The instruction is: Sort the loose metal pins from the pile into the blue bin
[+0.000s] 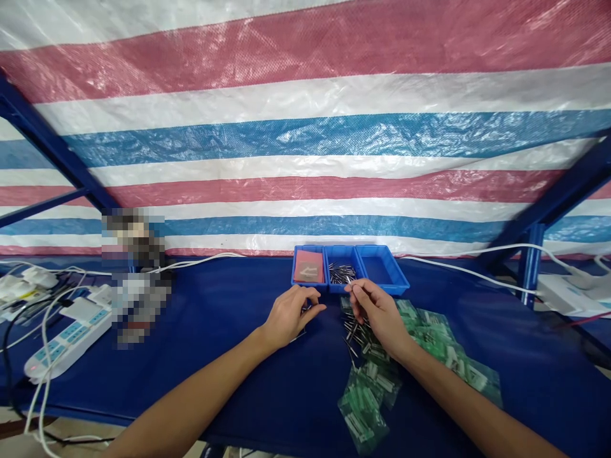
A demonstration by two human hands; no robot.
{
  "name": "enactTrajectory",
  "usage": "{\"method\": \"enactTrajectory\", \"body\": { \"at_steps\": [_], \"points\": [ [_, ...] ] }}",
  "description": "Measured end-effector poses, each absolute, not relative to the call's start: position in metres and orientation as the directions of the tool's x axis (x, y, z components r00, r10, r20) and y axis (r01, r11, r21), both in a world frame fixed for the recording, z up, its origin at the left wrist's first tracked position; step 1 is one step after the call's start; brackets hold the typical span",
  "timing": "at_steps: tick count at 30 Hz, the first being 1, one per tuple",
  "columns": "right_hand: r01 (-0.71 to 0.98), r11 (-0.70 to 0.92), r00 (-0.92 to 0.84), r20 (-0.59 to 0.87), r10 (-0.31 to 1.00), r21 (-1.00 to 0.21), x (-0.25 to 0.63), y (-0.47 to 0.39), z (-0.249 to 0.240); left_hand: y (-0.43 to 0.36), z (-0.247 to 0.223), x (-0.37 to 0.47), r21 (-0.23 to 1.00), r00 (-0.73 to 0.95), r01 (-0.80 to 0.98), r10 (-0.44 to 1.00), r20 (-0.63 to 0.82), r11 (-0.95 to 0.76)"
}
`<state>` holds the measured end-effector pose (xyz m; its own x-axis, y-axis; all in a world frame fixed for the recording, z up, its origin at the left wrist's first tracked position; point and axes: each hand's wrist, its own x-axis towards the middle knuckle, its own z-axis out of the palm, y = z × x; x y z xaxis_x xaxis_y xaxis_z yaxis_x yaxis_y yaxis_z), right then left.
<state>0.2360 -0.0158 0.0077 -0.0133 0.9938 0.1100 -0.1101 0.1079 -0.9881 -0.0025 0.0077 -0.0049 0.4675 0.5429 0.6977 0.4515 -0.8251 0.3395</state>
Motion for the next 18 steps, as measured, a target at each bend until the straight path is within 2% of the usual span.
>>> {"method": "enactTrajectory", "body": {
  "at_steps": [18],
  "points": [
    [-0.105,0.120,-0.016,0.123,0.992,-0.987,0.2358,-0.0156,0.0069,0.0073,0.0002,-0.0018,0.241,0.564,0.399,0.443,0.696,-0.885]
  ]
}}
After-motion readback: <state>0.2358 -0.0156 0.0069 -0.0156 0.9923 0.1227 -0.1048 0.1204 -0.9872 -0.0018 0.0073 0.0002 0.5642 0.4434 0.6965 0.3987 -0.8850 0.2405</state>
